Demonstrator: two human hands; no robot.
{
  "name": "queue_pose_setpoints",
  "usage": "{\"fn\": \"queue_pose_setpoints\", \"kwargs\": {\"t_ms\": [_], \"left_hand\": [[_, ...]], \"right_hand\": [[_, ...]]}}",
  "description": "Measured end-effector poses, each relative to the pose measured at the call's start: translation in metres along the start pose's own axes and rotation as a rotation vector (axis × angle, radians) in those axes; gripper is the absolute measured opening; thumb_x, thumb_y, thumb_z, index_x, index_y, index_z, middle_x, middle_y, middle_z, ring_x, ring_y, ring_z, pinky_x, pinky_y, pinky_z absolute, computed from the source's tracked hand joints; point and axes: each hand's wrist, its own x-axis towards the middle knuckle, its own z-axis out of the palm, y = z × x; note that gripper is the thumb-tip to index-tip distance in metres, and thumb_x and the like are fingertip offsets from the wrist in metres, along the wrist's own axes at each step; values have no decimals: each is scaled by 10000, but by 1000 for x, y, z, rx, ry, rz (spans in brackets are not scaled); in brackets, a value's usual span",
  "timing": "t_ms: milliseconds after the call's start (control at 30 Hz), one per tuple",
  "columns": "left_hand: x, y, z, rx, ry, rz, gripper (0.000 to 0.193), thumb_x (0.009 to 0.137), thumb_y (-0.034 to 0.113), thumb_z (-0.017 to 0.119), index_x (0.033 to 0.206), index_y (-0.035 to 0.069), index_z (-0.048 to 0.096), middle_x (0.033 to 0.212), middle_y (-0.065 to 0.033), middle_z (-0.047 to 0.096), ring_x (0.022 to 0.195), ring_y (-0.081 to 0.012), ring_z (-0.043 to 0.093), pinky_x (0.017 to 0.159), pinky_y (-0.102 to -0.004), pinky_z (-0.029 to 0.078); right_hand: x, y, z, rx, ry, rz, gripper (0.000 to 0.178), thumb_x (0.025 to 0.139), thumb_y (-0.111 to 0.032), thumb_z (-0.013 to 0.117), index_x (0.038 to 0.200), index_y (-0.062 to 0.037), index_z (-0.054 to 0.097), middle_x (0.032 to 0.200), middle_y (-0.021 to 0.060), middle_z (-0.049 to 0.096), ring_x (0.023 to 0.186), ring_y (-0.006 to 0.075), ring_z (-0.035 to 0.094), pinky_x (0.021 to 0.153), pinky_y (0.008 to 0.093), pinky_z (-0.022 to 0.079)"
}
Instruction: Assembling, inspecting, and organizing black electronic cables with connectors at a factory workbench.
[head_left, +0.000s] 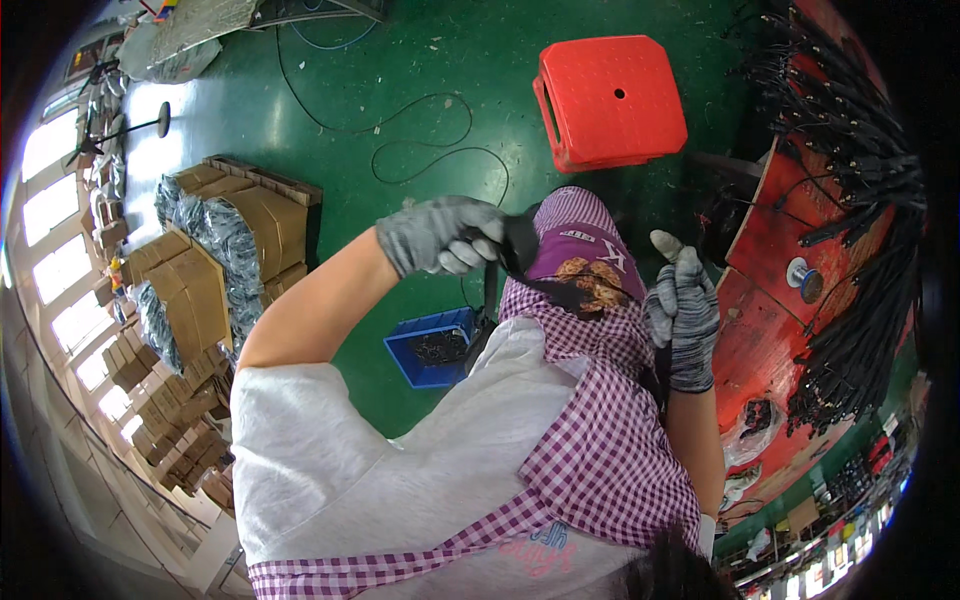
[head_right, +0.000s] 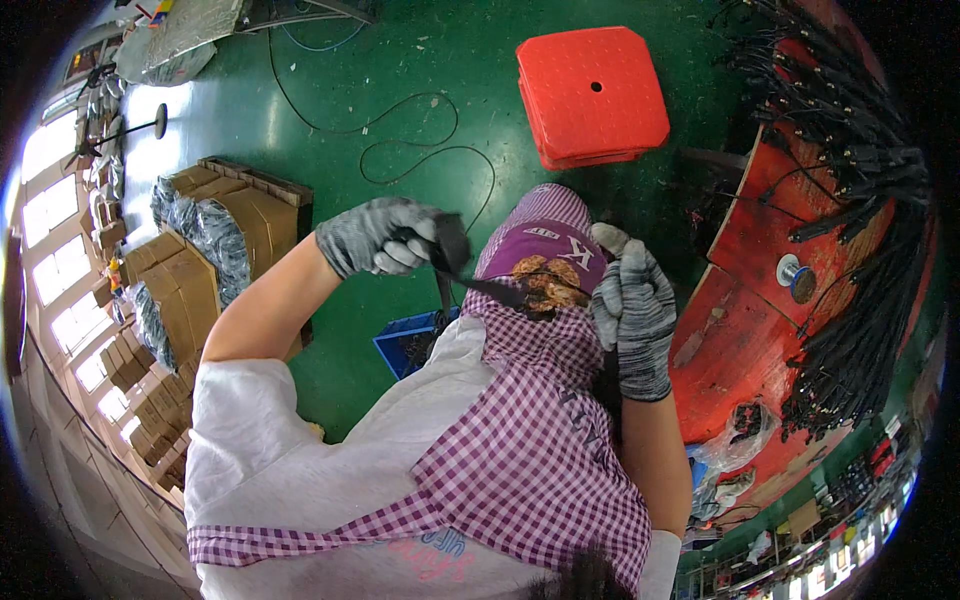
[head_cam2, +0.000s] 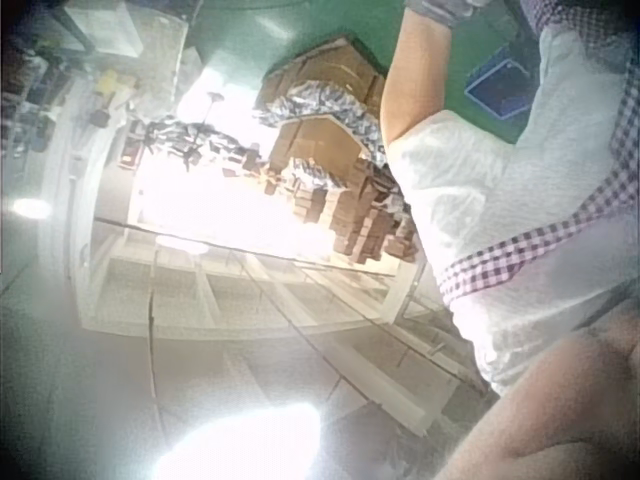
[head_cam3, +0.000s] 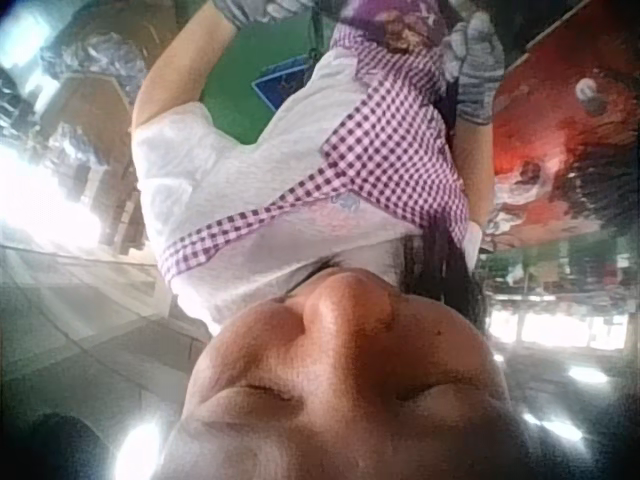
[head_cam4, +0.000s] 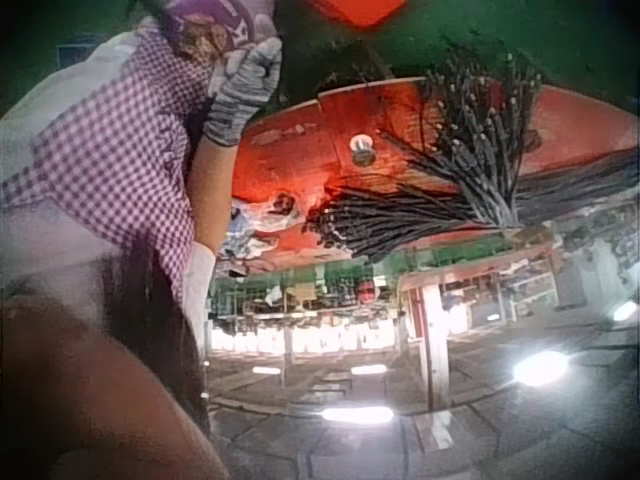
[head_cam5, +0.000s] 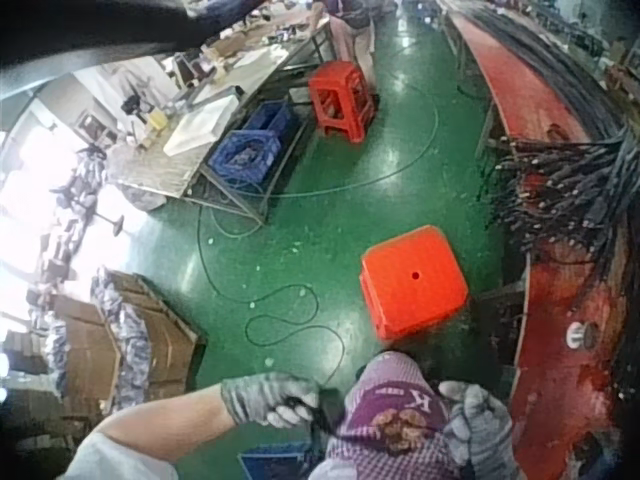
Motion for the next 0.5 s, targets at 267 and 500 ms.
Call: {"fn": "queue_pose_setpoints", "kwargs": {"t_ms": [267,500], "left_hand": [[63,-1,91,117,120,-233,219,786,261,506,669,82,453,527,-3,396,347,-57,310,272,-171,225],[86,-12,103,-200,-83,-269,361,784,403,520,827,45,507,607,-14,446,477,-103,416,409,-212,354]], "right_hand": [[12,13,-3,-1135,-163,-212,384,775,-298,597,1032,-17,551,868,98,608,605,165,572,569,271,448],[-1,-46,-8,-1366,93,41,204,746,-212,637,775,-14,603,667,23,591,638,82,521,617,240,432]]}}
